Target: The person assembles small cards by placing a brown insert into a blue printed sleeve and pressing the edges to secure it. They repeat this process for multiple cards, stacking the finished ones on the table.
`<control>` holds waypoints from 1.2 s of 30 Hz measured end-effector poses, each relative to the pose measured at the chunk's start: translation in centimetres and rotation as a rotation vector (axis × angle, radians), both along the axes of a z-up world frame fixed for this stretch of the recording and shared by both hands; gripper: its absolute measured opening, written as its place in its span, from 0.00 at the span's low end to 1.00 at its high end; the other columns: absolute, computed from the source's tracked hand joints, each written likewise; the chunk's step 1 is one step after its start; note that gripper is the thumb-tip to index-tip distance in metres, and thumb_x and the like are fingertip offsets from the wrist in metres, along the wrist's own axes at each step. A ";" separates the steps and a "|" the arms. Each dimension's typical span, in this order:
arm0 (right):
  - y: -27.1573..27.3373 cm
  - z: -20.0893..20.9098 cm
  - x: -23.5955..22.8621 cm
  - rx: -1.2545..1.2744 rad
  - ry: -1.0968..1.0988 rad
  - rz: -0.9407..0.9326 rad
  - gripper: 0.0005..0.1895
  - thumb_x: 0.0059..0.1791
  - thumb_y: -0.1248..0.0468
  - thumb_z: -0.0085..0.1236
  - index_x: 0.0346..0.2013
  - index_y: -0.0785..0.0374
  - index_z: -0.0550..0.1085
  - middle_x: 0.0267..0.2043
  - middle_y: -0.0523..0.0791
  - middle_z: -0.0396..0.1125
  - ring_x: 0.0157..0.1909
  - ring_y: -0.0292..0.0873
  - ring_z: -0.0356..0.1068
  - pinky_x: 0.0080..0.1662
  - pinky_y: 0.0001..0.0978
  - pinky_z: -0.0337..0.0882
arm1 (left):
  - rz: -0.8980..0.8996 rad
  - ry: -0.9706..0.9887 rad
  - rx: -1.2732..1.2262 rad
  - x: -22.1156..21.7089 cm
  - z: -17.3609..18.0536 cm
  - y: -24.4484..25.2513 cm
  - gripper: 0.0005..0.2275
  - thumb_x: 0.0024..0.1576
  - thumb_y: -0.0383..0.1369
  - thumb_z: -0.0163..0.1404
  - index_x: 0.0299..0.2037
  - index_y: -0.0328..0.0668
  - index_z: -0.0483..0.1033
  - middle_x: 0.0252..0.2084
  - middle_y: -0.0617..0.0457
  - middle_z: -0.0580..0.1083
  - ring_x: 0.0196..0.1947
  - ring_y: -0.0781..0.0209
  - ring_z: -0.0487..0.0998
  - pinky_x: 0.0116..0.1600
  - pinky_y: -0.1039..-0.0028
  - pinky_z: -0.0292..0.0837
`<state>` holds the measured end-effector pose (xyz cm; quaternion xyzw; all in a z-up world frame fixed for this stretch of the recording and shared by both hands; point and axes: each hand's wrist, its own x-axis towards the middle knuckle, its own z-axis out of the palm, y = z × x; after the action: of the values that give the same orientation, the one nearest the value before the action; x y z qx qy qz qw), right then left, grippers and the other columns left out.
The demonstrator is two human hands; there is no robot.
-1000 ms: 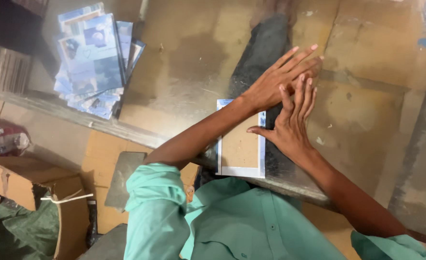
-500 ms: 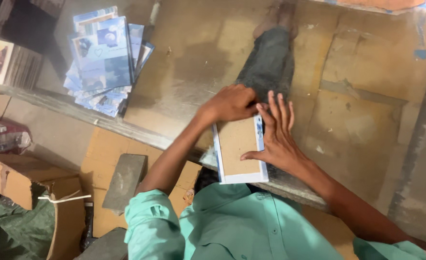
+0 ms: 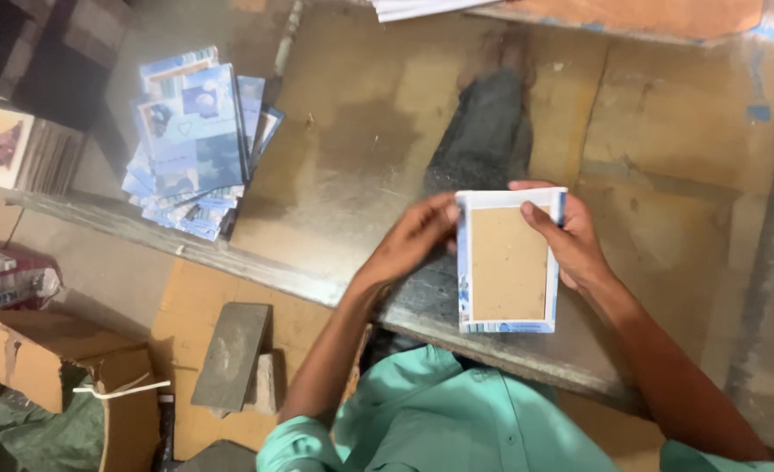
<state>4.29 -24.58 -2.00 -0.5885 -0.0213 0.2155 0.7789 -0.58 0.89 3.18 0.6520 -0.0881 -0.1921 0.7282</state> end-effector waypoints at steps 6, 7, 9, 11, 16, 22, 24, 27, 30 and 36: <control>0.8 1.9 -0.2 0.043 0.101 0.056 0.30 0.61 0.48 0.35 0.58 0.73 0.72 0.49 0.50 0.74 0.49 0.40 0.76 0.54 0.33 0.76 | 0.452 0.225 -0.194 0.1 -1.8 -2.8 0.19 0.67 0.42 0.44 0.51 0.32 0.80 0.36 0.55 0.80 0.35 0.71 0.78 0.42 0.78 0.74; 0.7 1.9 0.0 0.013 0.114 0.049 0.31 0.61 0.48 0.35 0.58 0.74 0.72 0.49 0.51 0.74 0.48 0.41 0.76 0.53 0.34 0.76 | 0.466 0.248 -0.206 -0.2 -1.9 -2.8 0.19 0.67 0.43 0.43 0.51 0.35 0.80 0.35 0.56 0.79 0.34 0.72 0.77 0.42 0.80 0.73; 0.5 1.8 0.2 0.041 0.136 0.039 0.30 0.62 0.49 0.35 0.58 0.73 0.72 0.49 0.52 0.74 0.48 0.42 0.75 0.53 0.35 0.76 | 0.462 0.233 -0.190 -0.5 -2.3 -2.7 0.18 0.68 0.43 0.44 0.47 0.35 0.80 0.34 0.58 0.79 0.33 0.73 0.75 0.41 0.81 0.71; 0.3 1.4 0.1 0.070 0.167 0.034 0.28 0.61 0.50 0.36 0.58 0.72 0.73 0.49 0.51 0.74 0.48 0.41 0.75 0.53 0.34 0.76 | 0.428 0.157 -0.138 -0.7 -2.8 -2.8 0.19 0.71 0.41 0.47 0.40 0.29 0.82 0.33 0.57 0.77 0.33 0.74 0.72 0.40 0.80 0.68; -0.7 -1.3 0.4 0.133 0.133 -0.006 0.20 0.63 0.54 0.45 0.48 0.70 0.74 0.46 0.48 0.74 0.47 0.37 0.74 0.52 0.31 0.74 | 0.623 0.258 -0.188 -0.4 -3.2 -3.3 0.16 0.66 0.39 0.49 0.36 0.32 0.82 0.28 0.59 0.76 0.26 0.74 0.70 0.34 0.80 0.66; -1.4 -2.2 0.5 0.113 0.185 0.006 0.15 0.62 0.59 0.50 0.44 0.70 0.76 0.41 0.44 0.73 0.41 0.33 0.72 0.47 0.28 0.73 | 0.701 0.302 -0.254 -0.3 -2.7 -3.8 0.13 0.65 0.33 0.53 0.34 0.29 0.82 0.26 0.58 0.74 0.22 0.75 0.68 0.29 0.80 0.64; -1.1 -1.6 0.4 0.050 0.154 0.037 0.12 0.59 0.62 0.52 0.46 0.71 0.77 0.41 0.43 0.74 0.41 0.32 0.71 0.46 0.27 0.72 | 0.694 0.329 -0.298 0.0 -2.1 -3.8 0.10 0.62 0.31 0.53 0.36 0.29 0.82 0.27 0.56 0.78 0.23 0.74 0.72 0.30 0.80 0.69; -0.6 -0.3 0.6 -0.004 0.132 0.068 0.12 0.58 0.64 0.54 0.49 0.71 0.78 0.42 0.43 0.74 0.41 0.31 0.70 0.44 0.25 0.71 | 0.652 0.330 -0.293 0.3 -1.7 -3.5 0.07 0.60 0.28 0.55 0.37 0.29 0.82 0.27 0.55 0.78 0.23 0.73 0.74 0.30 0.80 0.69; -0.8 1.9 1.3 -0.103 -0.055 0.157 0.13 0.54 0.66 0.58 0.51 0.68 0.77 0.45 0.42 0.75 0.45 0.31 0.72 0.48 0.23 0.71 | 0.576 0.241 -0.135 0.9 -1.8 -2.6 0.06 0.59 0.26 0.55 0.40 0.29 0.82 0.30 0.52 0.80 0.26 0.71 0.76 0.32 0.79 0.71; 0.1 3.6 0.5 -0.734 -0.869 0.163 0.11 0.47 0.68 0.68 0.44 0.62 0.81 0.45 0.42 0.78 0.47 0.44 0.71 0.51 0.35 0.72 | 0.223 -0.663 0.649 1.5 0.0 0.8 0.15 0.53 0.25 0.58 0.50 0.36 0.75 0.49 0.47 0.80 0.61 0.41 0.76 0.62 0.61 0.73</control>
<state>4.83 -24.43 1.55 -0.8514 -0.3085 0.0067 0.4241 0.92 1.73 3.20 0.8773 -0.1806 0.0882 0.4358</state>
